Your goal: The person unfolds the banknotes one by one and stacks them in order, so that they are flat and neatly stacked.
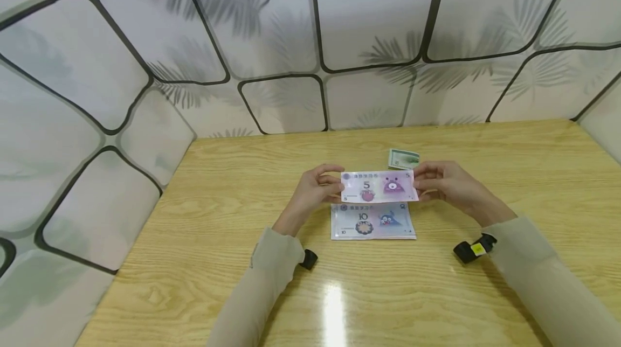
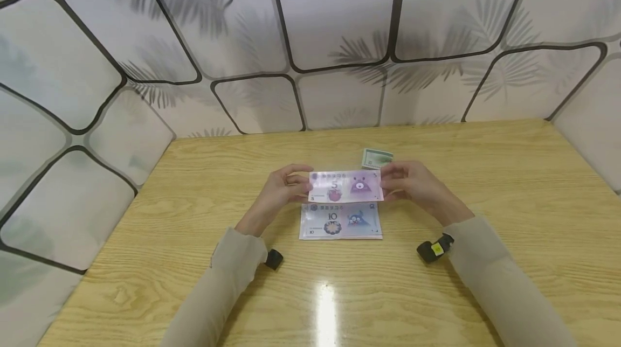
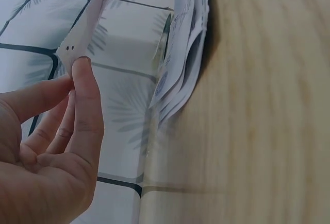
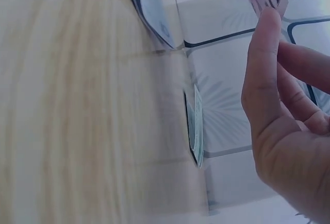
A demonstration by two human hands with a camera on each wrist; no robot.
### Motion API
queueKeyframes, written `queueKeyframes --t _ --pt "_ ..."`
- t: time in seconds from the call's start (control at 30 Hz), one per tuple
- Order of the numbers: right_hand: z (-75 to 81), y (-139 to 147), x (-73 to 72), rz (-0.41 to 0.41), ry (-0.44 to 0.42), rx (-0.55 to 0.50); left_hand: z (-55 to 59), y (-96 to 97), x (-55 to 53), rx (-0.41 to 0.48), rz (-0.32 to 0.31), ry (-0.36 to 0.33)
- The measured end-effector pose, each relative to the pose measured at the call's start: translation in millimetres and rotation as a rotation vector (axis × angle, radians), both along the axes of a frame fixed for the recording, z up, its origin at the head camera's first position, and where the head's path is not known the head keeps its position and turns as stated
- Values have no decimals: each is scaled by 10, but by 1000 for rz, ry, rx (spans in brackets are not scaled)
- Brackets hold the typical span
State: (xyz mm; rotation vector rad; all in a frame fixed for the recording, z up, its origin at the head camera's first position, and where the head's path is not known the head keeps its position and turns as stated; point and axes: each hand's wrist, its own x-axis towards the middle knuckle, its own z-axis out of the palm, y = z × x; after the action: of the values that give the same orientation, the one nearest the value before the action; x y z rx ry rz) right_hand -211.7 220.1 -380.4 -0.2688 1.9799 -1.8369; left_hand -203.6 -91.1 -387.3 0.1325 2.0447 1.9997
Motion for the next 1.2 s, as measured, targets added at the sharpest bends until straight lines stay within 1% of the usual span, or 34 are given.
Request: queueKeyframes --t 0.17,0.3,0.53,0.7,0.9,1.2 --pt "-28 19 40 19 17 -37 19 1 31 -40 -2 2" --pt "-34 23 55 37 21 -51 25 -13 51 -49 -9 7" --pt "-14 8 72 43 12 21 28 -46 66 -61 -37 26" --pt "-3 1 80 53 20 46 41 -54 67 -71 -44 17" --pt "17 -16 88 78 44 103 76 -68 78 -98 -64 12" --pt "9 -36 90 132 70 124 68 -68 78 -125 -80 4"
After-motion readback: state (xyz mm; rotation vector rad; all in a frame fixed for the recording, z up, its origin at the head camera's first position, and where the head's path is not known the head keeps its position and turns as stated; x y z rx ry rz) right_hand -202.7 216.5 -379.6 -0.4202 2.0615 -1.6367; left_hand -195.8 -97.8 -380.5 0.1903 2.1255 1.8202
